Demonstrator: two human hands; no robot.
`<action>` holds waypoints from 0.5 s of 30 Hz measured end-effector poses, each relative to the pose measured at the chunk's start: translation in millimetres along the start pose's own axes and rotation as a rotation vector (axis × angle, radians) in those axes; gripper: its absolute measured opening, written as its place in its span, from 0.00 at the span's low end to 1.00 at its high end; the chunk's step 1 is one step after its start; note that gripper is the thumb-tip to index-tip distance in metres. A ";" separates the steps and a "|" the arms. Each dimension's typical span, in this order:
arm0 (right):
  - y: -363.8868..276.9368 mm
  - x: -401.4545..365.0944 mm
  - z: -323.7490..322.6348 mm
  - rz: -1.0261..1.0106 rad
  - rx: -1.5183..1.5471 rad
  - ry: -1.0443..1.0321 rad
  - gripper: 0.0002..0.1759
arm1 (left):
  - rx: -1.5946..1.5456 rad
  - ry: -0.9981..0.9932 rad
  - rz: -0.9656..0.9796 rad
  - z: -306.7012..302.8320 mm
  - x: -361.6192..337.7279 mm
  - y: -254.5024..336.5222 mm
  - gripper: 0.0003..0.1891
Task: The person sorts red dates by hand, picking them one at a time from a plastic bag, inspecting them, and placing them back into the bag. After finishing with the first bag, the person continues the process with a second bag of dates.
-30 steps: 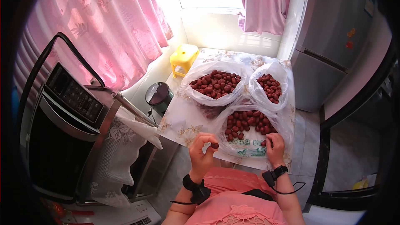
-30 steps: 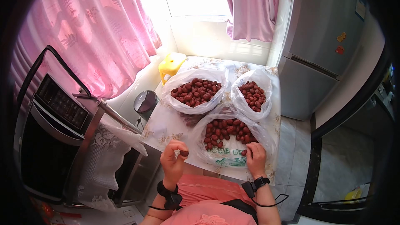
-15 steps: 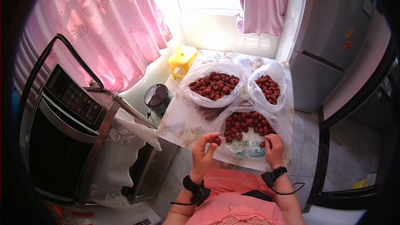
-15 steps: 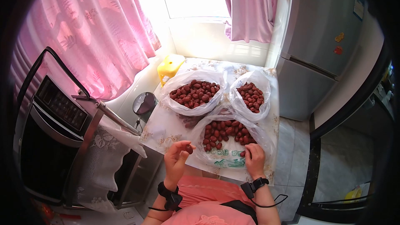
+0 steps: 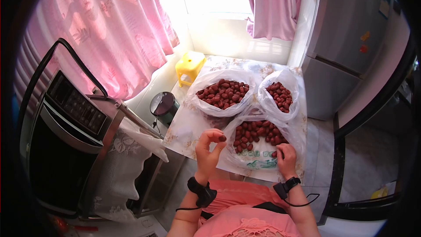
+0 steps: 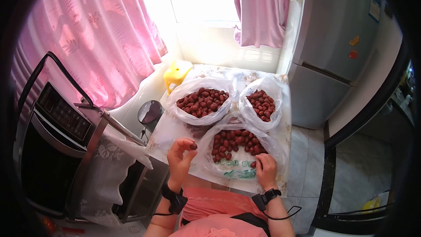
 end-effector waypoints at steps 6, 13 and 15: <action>2.1 -1.0 1.8 0.000 0.011 -0.003 0.08 | 0.039 0.087 -0.035 -5.0 85.4 -21.3 0.17; 2.8 -1.4 2.3 -0.018 0.005 0.018 0.08 | 0.240 -0.001 -0.093 -2.2 36.1 -71.3 0.11; 3.6 -1.6 2.9 -0.013 0.005 0.009 0.08 | 0.294 -0.036 -0.093 1.9 5.5 -78.5 0.10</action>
Point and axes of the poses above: each hand's wrist, its own x-axis towards the middle knuckle, its own z-axis out of the palm, y = z × x, the point moved 6 cm from there along x, towards the middle knuckle, and after that the axes turned 14 degrees about -x, right-handed, at the moved point
